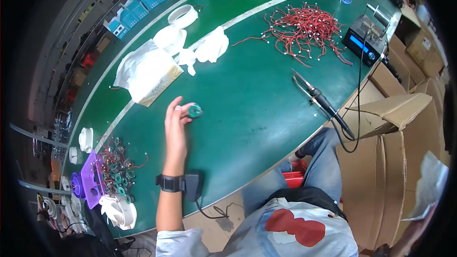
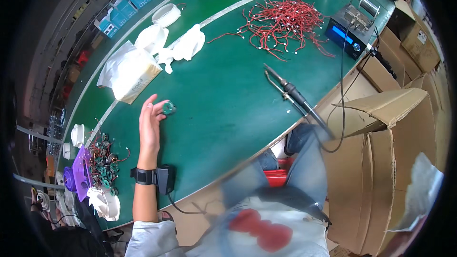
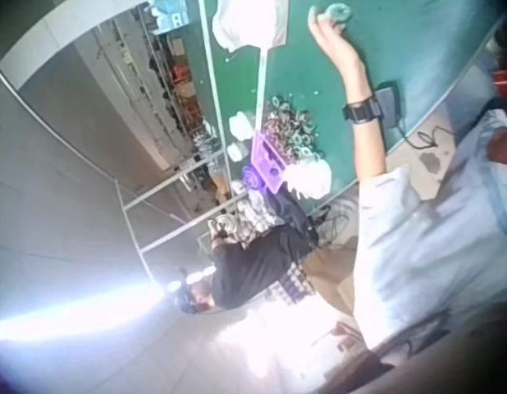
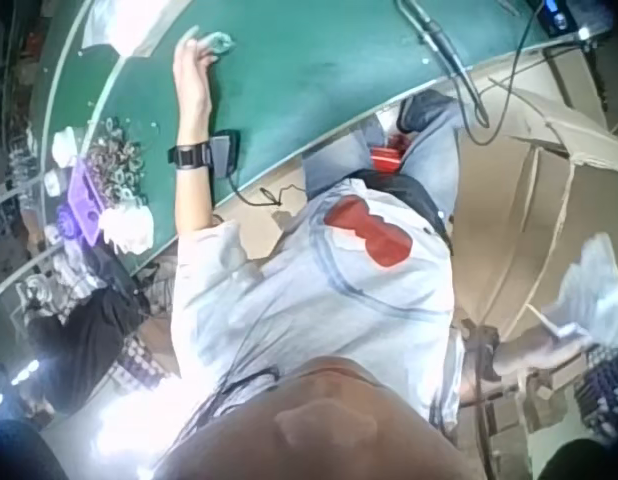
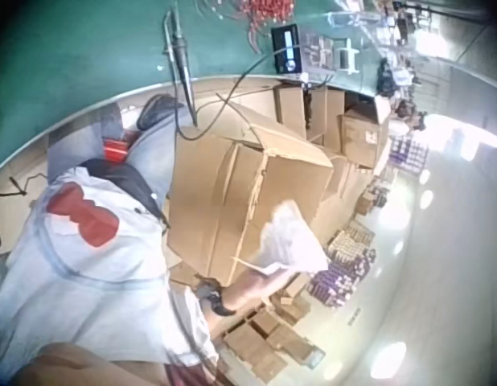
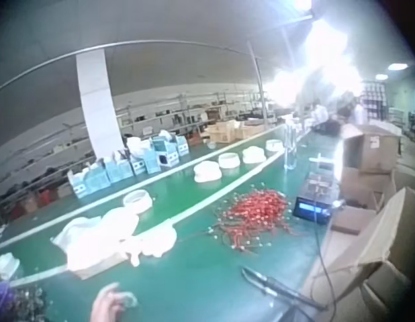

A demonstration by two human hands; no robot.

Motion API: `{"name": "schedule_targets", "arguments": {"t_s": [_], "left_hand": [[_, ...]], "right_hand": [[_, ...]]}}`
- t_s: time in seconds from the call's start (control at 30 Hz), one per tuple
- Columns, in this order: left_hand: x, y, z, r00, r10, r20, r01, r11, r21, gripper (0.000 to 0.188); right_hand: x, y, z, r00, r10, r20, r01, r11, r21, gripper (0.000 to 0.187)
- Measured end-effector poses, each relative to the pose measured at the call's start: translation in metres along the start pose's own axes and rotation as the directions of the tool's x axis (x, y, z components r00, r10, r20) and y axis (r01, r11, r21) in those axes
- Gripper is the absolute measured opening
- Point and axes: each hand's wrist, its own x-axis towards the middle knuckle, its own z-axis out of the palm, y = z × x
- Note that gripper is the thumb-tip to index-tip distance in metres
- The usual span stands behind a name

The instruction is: The person uses a soldering iron to attach red wires to small green circular electronic components on a green workbench. They repeatedly pick up components, solder the wires, and place the finished units into a cardboard box. The person also wipes the workbench surface with a white cloth during the process.

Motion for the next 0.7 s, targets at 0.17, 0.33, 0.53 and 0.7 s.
{"name": "schedule_targets", "arguments": {"t_s": [0.17, 0.33, 0.53, 0.7], "left_hand": [[-0.022, 0.004, -0.004, 0.994, 0.005, 0.108, 0.014, 0.985, -0.173, 0.048], [-0.039, -0.002, -0.031, 0.998, 0.063, -0.010, -0.064, 0.984, -0.166, 0.037], [-0.049, -0.018, -0.046, 0.994, 0.043, -0.097, -0.064, 0.972, -0.227, 0.027], [-0.048, -0.020, -0.046, 0.995, 0.043, -0.094, -0.060, 0.981, -0.185, 0.027]], "right_hand": [[-0.088, 0.059, 0.067, 0.939, 0.182, 0.290, -0.217, 0.972, 0.091, 0.046], [-0.146, 0.087, 0.193, 0.592, -0.112, 0.798, 0.128, 0.991, 0.044, 0.041], [-0.204, 0.113, 0.309, -0.121, -0.270, 0.955, 0.892, 0.392, 0.224, 0.036], [-0.199, 0.117, 0.316, -0.131, -0.134, 0.982, 0.802, 0.568, 0.185, 0.029]]}}
